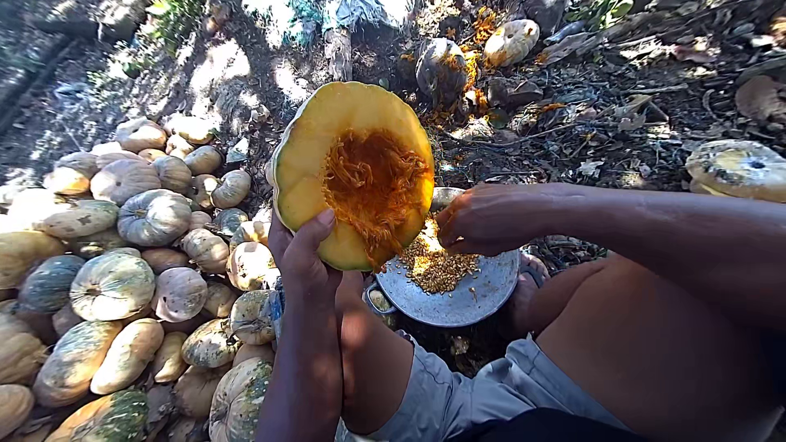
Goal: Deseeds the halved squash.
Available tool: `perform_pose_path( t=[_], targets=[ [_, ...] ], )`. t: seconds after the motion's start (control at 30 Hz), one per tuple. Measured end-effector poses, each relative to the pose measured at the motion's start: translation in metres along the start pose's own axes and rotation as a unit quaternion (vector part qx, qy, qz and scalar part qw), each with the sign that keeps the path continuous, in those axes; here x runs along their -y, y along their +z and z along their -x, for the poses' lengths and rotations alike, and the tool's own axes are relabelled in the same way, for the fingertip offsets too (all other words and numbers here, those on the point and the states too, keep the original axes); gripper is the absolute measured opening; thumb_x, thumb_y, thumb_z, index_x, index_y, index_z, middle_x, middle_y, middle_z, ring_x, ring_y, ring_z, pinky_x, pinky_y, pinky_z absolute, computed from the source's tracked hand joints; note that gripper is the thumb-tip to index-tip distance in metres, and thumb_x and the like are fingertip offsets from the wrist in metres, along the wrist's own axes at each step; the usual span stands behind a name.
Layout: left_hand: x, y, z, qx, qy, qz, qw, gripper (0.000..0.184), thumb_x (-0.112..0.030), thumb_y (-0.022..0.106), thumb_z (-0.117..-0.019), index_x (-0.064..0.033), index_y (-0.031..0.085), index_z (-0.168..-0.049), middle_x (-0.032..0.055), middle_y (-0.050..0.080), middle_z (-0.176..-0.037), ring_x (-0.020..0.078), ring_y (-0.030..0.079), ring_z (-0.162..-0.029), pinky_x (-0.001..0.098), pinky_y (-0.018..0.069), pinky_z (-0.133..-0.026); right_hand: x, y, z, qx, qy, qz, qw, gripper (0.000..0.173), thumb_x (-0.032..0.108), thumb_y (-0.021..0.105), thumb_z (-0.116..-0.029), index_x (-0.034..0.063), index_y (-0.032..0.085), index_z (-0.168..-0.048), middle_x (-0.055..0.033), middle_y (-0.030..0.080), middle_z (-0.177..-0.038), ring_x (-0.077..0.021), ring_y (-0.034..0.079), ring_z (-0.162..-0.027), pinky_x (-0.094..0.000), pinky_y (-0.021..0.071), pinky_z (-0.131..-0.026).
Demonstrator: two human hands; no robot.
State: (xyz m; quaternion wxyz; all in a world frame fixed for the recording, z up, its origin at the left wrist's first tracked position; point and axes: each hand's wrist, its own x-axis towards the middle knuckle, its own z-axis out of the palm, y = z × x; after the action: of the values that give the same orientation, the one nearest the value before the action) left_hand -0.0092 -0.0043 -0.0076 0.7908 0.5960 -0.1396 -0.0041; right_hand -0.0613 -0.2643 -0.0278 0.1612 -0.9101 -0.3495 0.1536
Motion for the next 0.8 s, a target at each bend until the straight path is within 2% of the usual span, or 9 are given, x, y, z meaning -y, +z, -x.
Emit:
perform_pose_path(
  t=[0.07,0.13,0.27,0.4,0.53,0.63,0.7,0.73,0.8],
  targets=[
    [0.000,0.000,-0.001,0.002,0.008,0.002,1.000,0.041,-0.004,0.059,-0.0838,-0.0112,0.055,-0.124,0.0038,0.070,-0.106,0.0140,0.071,-0.097,0.0363,0.0619,-0.084,0.000,-0.004,0.003,0.010,0.016,-0.002,1.000,0.017,0.022,0.062,-0.1006,0.0133,0.076,-0.097,-0.0025,0.070,-0.092,-0.0196,0.068,-0.085,-0.0434,0.0538,-0.076],
    [0.000,-0.001,0.000,0.007,0.008,-0.001,1.000,0.041,-0.005,0.060,-0.0839,-0.0116,0.055,-0.124,0.0034,0.070,-0.107,0.0136,0.071,-0.097,0.0360,0.0618,-0.084,0.003,-0.007,0.002,-0.057,0.024,-0.010,0.998,0.012,0.020,0.064,-0.0984,0.0122,0.073,-0.094,-0.0010,0.067,-0.080,-0.0172,0.066,-0.076,-0.0402,0.0538,-0.069],
    [0.004,-0.003,0.002,0.029,0.033,0.001,0.999,0.049,-0.006,0.067,-0.0803,-0.0122,0.053,-0.127,0.0023,0.071,-0.108,0.0136,0.071,-0.098,0.0361,0.0625,-0.084,0.016,-0.021,-0.005,-0.119,0.063,-0.105,0.985,0.027,0.021,0.065,-0.0998,0.0122,0.067,-0.126,0.0056,0.058,-0.066,-0.0064,0.056,-0.055,-0.0294,0.0503,-0.055],
    [0.006,-0.003,0.006,0.054,0.052,-0.001,0.997,0.058,-0.007,0.074,-0.0767,-0.0132,0.054,-0.130,0.0011,0.071,-0.110,0.0134,0.071,-0.099,0.0355,0.0628,-0.084,0.022,-0.026,-0.012,-0.012,0.112,-0.188,0.976,0.041,0.022,0.058,-0.1052,0.0133,0.054,-0.145,0.0001,0.061,-0.071,-0.0082,0.057,-0.058,-0.0299,0.0516,-0.059],
    [0.005,-0.001,0.008,0.041,0.016,0.002,0.999,0.054,-0.008,0.072,-0.0756,-0.0131,0.057,-0.127,0.0022,0.073,-0.105,0.0131,0.073,-0.094,0.0348,0.0637,-0.080,0.017,-0.021,-0.014,0.086,0.114,-0.427,0.893,0.053,0.019,0.053,-0.1081,0.0200,0.039,-0.159,-0.0033,0.065,-0.076,-0.0050,0.053,-0.048,-0.0206,0.0457,-0.045],
    [0.006,0.001,0.009,0.041,-0.006,0.012,0.999,0.058,-0.009,0.073,-0.0755,-0.0125,0.054,-0.131,0.0041,0.071,-0.106,0.0141,0.072,-0.095,0.0350,0.0635,-0.079,0.020,-0.015,-0.017,0.106,0.060,-0.491,0.863,0.055,0.020,0.053,-0.1081,0.0169,0.034,-0.160,0.0004,0.063,-0.078,-0.0007,0.052,-0.049,-0.0164,0.0453,-0.046],
    [0.005,0.000,0.010,0.035,-0.017,0.018,0.999,0.060,-0.008,0.072,-0.0743,-0.0108,0.053,-0.131,0.0063,0.070,-0.107,0.0164,0.072,-0.094,0.0368,0.0637,-0.077,0.023,-0.016,-0.019,0.099,0.060,-0.438,0.891,0.044,0.023,0.055,-0.1076,0.0060,0.048,-0.148,0.0006,0.062,-0.075,-0.0004,0.052,-0.051,-0.0164,0.0452,-0.048],
    [0.005,0.000,0.010,0.034,-0.017,0.018,0.999,0.060,-0.008,0.073,-0.0739,-0.0107,0.053,-0.131,0.0061,0.070,-0.106,0.0163,0.072,-0.094,0.0367,0.0637,-0.077,0.023,-0.018,-0.018,0.085,0.063,-0.359,0.927,0.034,0.026,0.055,-0.1072,0.0030,0.058,-0.132,0.0008,0.062,-0.073,-0.0014,0.054,-0.053,-0.0186,0.0462,-0.051],
    [0.005,-0.003,0.008,0.040,-0.004,0.022,0.999,0.059,-0.008,0.077,-0.0748,-0.0111,0.055,-0.130,0.0057,0.071,-0.107,0.0159,0.072,-0.095,0.0368,0.0638,-0.079,0.018,-0.023,-0.010,0.040,0.066,-0.150,0.986,0.034,0.026,0.056,-0.1061,0.0115,0.062,-0.137,-0.0020,0.064,-0.076,-0.0119,0.060,-0.066,-0.0335,0.0515,-0.064]
  ],
)
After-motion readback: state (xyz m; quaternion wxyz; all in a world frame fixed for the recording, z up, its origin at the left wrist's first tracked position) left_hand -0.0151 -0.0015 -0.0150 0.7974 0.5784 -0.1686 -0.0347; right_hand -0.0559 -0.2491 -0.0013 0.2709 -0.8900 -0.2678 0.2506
